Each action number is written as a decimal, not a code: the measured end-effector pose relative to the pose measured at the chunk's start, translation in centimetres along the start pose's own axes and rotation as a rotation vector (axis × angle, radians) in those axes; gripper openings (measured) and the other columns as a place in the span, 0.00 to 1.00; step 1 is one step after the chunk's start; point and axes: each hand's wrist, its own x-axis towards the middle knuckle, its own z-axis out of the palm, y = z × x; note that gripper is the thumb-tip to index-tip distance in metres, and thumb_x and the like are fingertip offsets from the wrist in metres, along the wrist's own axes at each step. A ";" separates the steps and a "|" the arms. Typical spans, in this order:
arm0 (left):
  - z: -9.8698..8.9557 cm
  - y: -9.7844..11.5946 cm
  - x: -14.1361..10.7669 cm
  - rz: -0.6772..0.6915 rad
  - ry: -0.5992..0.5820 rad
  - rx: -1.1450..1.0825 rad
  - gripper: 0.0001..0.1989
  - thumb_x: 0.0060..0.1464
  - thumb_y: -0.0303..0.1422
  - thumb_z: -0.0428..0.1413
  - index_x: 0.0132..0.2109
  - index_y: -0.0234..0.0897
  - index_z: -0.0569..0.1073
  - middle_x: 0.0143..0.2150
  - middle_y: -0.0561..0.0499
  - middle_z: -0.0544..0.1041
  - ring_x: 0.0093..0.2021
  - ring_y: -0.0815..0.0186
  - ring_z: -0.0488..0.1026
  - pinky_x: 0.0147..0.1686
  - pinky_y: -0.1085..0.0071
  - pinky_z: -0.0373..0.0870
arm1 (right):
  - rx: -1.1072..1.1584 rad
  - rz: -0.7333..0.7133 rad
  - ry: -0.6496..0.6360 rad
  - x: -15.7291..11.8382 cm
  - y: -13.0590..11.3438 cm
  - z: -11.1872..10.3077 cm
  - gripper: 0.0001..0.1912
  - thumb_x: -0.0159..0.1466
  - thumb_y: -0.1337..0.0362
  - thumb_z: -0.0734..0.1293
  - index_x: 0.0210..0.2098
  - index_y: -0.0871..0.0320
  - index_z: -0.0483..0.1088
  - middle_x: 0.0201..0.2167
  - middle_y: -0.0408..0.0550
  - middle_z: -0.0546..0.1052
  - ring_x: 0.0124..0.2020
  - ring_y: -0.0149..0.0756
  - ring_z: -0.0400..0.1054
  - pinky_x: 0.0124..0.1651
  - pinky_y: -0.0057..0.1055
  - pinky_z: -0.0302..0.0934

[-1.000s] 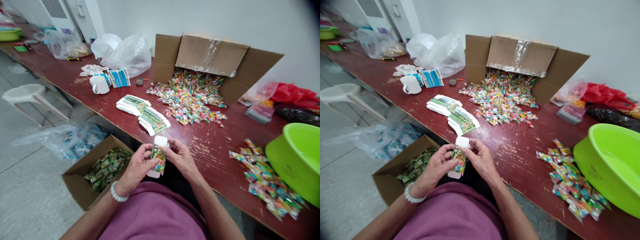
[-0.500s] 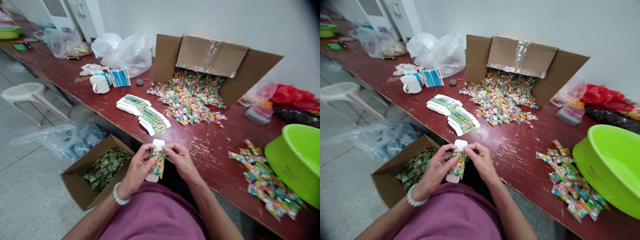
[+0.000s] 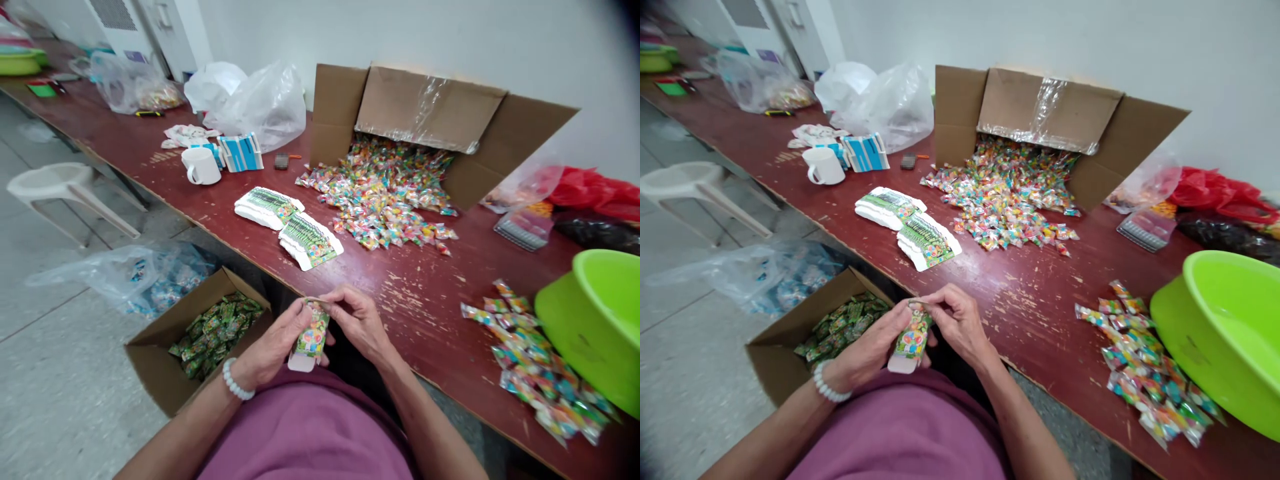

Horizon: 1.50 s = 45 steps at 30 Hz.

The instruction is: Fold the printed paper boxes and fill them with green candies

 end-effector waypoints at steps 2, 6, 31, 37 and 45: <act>0.1 -0.4 0.3 -0.072 0.033 -0.060 0.26 0.60 0.55 0.53 0.52 0.38 0.66 0.30 0.51 0.77 0.21 0.67 0.74 0.22 0.71 0.72 | -0.031 0.004 -0.095 0.0 -0.1 0.0 0.10 0.66 0.56 0.68 0.39 0.53 0.79 0.34 0.47 0.78 0.36 0.38 0.72 0.41 0.33 0.64; 0.3 -1.0 0.7 -0.038 0.143 0.026 0.31 0.58 0.59 0.50 0.51 0.36 0.69 0.26 0.51 0.75 0.17 0.69 0.70 0.17 0.74 0.68 | 0.071 0.175 -0.124 0.5 0.0 -0.1 0.14 0.65 0.52 0.68 0.32 0.56 0.75 0.29 0.44 0.77 0.31 0.34 0.70 0.36 0.31 0.63; 0.2 0.3 1.4 0.090 -0.039 0.256 0.33 0.65 0.52 0.46 0.70 0.41 0.58 0.29 0.49 0.77 0.20 0.69 0.72 0.19 0.76 0.69 | 0.293 0.254 -0.085 0.3 0.4 -0.8 0.11 0.61 0.56 0.72 0.32 0.57 0.73 0.28 0.42 0.75 0.28 0.30 0.67 0.34 0.28 0.62; 0.0 0.3 1.3 0.067 -0.064 0.246 0.32 0.66 0.52 0.45 0.70 0.43 0.59 0.28 0.49 0.77 0.19 0.69 0.71 0.18 0.77 0.66 | 0.372 0.269 -0.157 0.7 -0.5 -1.4 0.12 0.59 0.56 0.74 0.30 0.58 0.76 0.30 0.44 0.78 0.31 0.32 0.71 0.36 0.30 0.65; -0.2 -0.7 2.0 0.043 0.011 0.005 0.30 0.63 0.50 0.50 0.67 0.45 0.63 0.30 0.51 0.76 0.20 0.68 0.71 0.17 0.75 0.68 | 0.184 0.114 -0.119 -0.9 -0.6 0.3 0.09 0.65 0.59 0.69 0.44 0.53 0.76 0.43 0.47 0.76 0.31 0.30 0.71 0.35 0.30 0.67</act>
